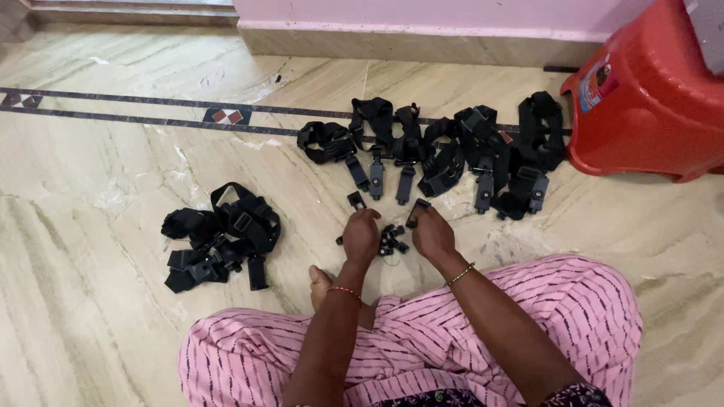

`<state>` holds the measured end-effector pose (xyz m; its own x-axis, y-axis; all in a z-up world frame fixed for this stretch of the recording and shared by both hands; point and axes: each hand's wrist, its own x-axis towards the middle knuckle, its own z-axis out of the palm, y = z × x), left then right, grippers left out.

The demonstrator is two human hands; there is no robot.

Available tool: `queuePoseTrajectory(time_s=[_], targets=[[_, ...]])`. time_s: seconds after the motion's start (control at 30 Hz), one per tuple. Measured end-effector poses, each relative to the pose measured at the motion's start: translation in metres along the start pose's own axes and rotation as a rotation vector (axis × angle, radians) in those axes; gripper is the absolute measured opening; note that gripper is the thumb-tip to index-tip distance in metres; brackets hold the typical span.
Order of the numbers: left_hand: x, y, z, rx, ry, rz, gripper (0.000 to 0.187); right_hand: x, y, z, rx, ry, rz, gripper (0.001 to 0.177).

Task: The person sits on the floor and assembles black straps by attaching small metal hardware pieces to them. They pick up straps and hardware, connect the parts by hand, and place the completed units into a growing pile.

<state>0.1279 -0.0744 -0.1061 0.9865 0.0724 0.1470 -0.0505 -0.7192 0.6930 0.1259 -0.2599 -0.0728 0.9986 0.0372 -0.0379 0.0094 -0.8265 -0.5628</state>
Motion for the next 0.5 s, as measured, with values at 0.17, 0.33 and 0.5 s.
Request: queuePoseTrajectory(time_s=[0.17, 0.33, 0.5], targets=[[0.016, -0.019, -0.009, 0.118, 0.357, 0.050, 0.042, 0.000, -0.009, -0.009, 0.014, 0.030, 0.040, 0.026], [0.018, -0.052, -0.008, 0.143, 0.436, -0.333, 0.039, -0.005, -0.020, -0.018, 0.074, 0.082, -0.113, 0.021], [-0.001, -0.051, 0.020, 0.214, 0.331, -0.323, 0.048, -0.006, -0.027, -0.012, 0.118, 0.099, -0.203, 0.024]])
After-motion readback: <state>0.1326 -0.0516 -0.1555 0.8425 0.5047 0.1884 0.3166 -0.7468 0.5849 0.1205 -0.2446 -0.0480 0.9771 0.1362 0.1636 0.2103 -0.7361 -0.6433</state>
